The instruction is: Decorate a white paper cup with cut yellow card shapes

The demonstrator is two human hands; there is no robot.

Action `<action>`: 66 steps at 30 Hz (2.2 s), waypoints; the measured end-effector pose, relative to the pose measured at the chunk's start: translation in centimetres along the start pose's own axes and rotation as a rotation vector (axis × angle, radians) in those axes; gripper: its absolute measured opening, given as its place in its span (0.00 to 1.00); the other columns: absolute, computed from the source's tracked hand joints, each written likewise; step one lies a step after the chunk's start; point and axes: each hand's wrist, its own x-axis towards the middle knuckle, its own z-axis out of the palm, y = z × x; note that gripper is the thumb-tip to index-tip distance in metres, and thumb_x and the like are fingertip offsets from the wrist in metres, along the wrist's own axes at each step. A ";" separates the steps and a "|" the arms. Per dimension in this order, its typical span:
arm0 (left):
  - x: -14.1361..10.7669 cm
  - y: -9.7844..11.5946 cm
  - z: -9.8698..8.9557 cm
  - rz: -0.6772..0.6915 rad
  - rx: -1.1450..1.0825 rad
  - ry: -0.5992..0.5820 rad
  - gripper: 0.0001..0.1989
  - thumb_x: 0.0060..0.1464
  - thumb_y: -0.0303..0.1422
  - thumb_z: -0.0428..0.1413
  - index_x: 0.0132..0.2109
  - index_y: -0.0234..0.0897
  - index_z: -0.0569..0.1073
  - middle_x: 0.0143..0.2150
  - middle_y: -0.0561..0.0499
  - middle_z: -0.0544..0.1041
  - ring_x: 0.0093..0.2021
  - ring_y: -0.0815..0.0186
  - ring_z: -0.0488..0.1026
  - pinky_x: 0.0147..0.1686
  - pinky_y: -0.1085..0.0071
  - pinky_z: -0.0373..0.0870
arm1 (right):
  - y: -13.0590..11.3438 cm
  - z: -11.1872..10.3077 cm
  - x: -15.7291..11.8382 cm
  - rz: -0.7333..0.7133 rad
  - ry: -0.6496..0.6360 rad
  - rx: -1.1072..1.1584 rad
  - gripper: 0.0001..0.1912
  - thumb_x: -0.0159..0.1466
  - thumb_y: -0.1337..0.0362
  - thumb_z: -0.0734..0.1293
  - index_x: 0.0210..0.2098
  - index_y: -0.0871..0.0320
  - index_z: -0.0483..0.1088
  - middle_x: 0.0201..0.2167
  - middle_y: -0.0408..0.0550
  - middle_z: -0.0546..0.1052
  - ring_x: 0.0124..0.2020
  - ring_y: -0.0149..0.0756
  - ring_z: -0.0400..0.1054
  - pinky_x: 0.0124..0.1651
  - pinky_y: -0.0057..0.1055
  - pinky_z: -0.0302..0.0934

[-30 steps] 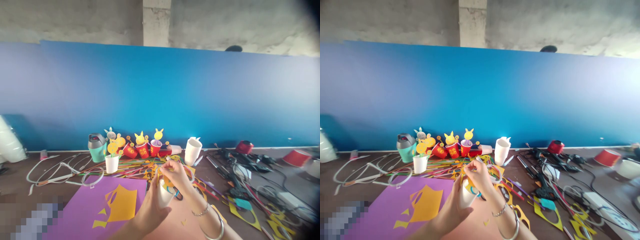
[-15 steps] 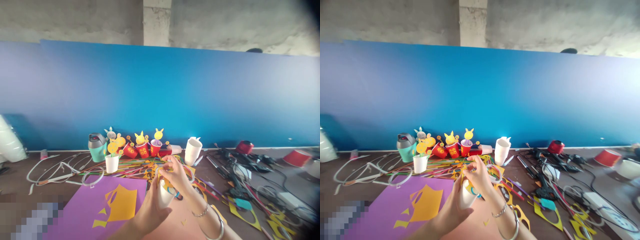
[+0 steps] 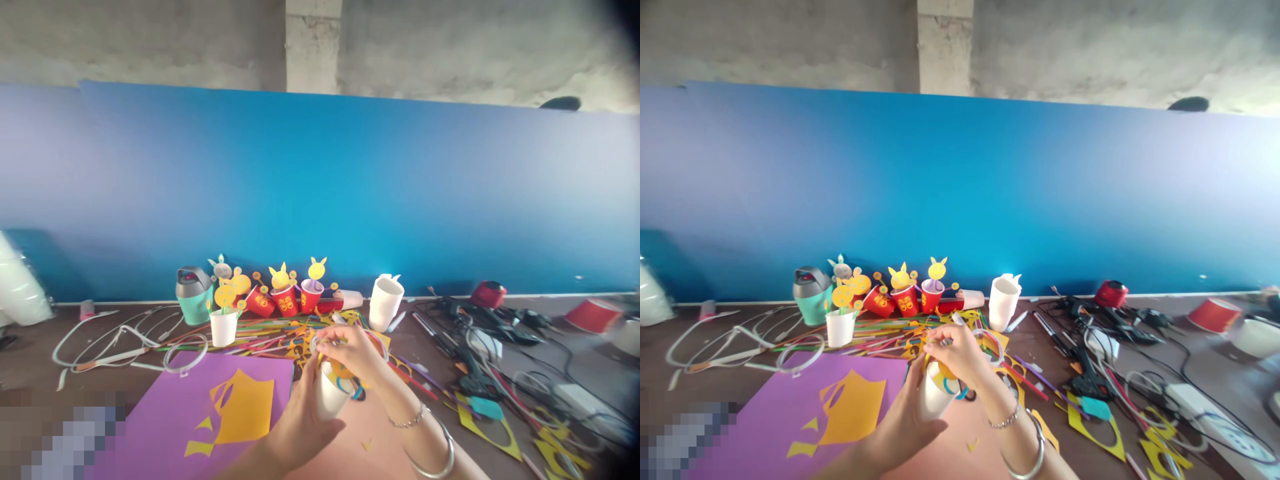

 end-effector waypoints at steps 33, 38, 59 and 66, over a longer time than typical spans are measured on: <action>1.5 1.0 -1.3 -0.206 -0.635 -0.184 0.35 0.39 0.43 0.74 0.54 0.36 0.74 0.47 0.43 0.80 0.48 0.52 0.74 0.46 0.63 0.68 | 2.2 -3.4 1.0 0.029 -0.086 -0.080 0.14 0.57 0.55 0.71 0.26 0.60 0.80 0.17 0.40 0.70 0.19 0.29 0.59 0.24 0.28 0.52; 1.4 1.1 -1.4 -0.194 -0.651 -0.211 0.36 0.39 0.43 0.74 0.54 0.37 0.74 0.49 0.43 0.80 0.50 0.51 0.74 0.48 0.62 0.68 | 2.6 -3.8 1.2 -0.024 -0.107 -0.089 0.16 0.59 0.52 0.71 0.32 0.59 0.82 0.25 0.45 0.79 0.26 0.36 0.70 0.30 0.30 0.62; 1.4 1.7 -2.0 -0.159 -0.669 -0.178 0.33 0.41 0.46 0.71 0.52 0.36 0.75 0.45 0.46 0.78 0.46 0.56 0.71 0.44 0.66 0.64 | 0.9 -2.4 0.5 0.034 -0.111 -0.034 0.16 0.57 0.54 0.72 0.20 0.57 0.69 0.17 0.37 0.65 0.20 0.28 0.55 0.24 0.28 0.53; 1.4 1.5 -1.9 -0.140 -0.677 -0.216 0.35 0.40 0.46 0.72 0.55 0.37 0.75 0.47 0.45 0.78 0.49 0.53 0.71 0.47 0.63 0.65 | 1.8 -2.1 0.5 0.088 -0.102 -0.003 0.15 0.54 0.58 0.75 0.19 0.57 0.69 0.16 0.37 0.67 0.19 0.28 0.58 0.23 0.27 0.54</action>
